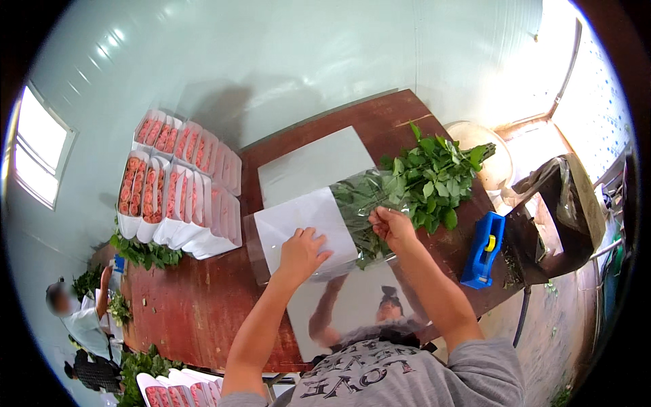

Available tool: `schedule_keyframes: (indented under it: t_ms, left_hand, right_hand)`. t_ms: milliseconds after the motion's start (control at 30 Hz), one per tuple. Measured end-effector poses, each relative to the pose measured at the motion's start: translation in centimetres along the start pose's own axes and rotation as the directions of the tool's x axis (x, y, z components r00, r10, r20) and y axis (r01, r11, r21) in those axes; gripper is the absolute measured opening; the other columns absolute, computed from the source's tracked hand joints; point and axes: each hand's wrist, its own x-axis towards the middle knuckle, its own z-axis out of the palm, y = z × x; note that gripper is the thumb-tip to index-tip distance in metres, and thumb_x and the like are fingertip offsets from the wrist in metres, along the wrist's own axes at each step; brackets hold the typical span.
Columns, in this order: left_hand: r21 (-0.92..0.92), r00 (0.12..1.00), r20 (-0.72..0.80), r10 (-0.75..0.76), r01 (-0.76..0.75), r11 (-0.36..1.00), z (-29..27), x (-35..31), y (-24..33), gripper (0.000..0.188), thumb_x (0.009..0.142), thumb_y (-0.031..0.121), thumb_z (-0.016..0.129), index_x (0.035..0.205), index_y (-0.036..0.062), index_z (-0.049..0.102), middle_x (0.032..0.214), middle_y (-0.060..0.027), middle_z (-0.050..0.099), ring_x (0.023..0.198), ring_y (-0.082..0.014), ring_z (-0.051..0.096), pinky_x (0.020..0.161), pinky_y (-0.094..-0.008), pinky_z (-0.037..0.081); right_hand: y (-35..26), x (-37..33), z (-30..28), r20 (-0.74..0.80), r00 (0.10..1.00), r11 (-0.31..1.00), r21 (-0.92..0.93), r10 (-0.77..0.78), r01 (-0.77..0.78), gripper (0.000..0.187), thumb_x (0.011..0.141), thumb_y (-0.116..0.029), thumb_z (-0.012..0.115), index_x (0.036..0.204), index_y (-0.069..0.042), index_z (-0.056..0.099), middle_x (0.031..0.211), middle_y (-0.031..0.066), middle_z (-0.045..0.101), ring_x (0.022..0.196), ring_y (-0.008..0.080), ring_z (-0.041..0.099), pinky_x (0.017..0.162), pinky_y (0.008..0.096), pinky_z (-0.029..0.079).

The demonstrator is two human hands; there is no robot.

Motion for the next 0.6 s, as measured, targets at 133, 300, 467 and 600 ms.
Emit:
schedule_keyframes:
  t_ms: [133, 300, 467, 600]
  left_hand:
    - [0.039, 0.999, 0.041, 0.006, -0.008, 0.999, 0.4, -0.4, 0.7, 0.041, 0.077, 0.036, 0.069, 0.106, 0.0074, 0.065, 0.11, -0.0111, 0.056, 0.104, -0.0287, 0.053, 0.079, -0.0391, 0.052]
    - [0.039, 0.999, -0.001, 0.041, -0.04, 0.998, 1.2, -0.2, 0.5, 0.044, 0.077, 0.035, 0.07, 0.11, 0.0068, 0.064, 0.117, -0.015, 0.056, 0.109, -0.0327, 0.052, 0.084, -0.0429, 0.05]
    - [0.054, 0.999, -0.014, 0.03, -0.029, 0.998, 1.2, -1.0, 0.4, 0.042, 0.078, 0.032, 0.07, 0.109, 0.0058, 0.063, 0.119, -0.0175, 0.056, 0.109, -0.0359, 0.052, 0.084, -0.0453, 0.049]
    - [0.073, 0.994, -0.017, 0.105, -0.103, 0.992, 1.4, -0.7, 0.3, 0.041, 0.079, 0.031, 0.069, 0.11, 0.0061, 0.062, 0.119, -0.0168, 0.056, 0.108, -0.0355, 0.053, 0.083, -0.0453, 0.05]
  right_hand:
    - [-0.7, 0.4, -2.0, -0.011, 0.999, 0.993, 0.11, 0.033, -0.032, 0.015, 0.092, -0.012, 0.058, 0.104, -0.003, 0.06, 0.084, 0.0063, 0.067, 0.071, 0.0137, 0.065, 0.059, 0.026, 0.054]
    - [-3.6, -2.9, -5.5, -0.301, 0.938, 0.962, 0.155, -0.171, 0.225, 0.007, 0.087, -0.009, 0.064, 0.092, -0.005, 0.066, 0.081, 0.0047, 0.066, 0.065, 0.0141, 0.062, 0.053, 0.0276, 0.051]
    - [-9.2, -14.7, -12.3, -0.302, 0.708, 0.768, -0.299, -0.639, 0.566, 0.007, 0.085, -0.013, 0.068, 0.089, -0.006, 0.069, 0.075, -0.0006, 0.064, 0.061, 0.0079, 0.058, 0.048, 0.0228, 0.044]
    - [-12.0, -20.9, -21.2, -0.439, 0.549, 0.676, -0.643, -0.711, 0.361, 0.015, 0.085, -0.015, 0.068, 0.095, -0.003, 0.068, 0.069, -0.0006, 0.061, 0.051, 0.0058, 0.05, 0.043, 0.02, 0.037]
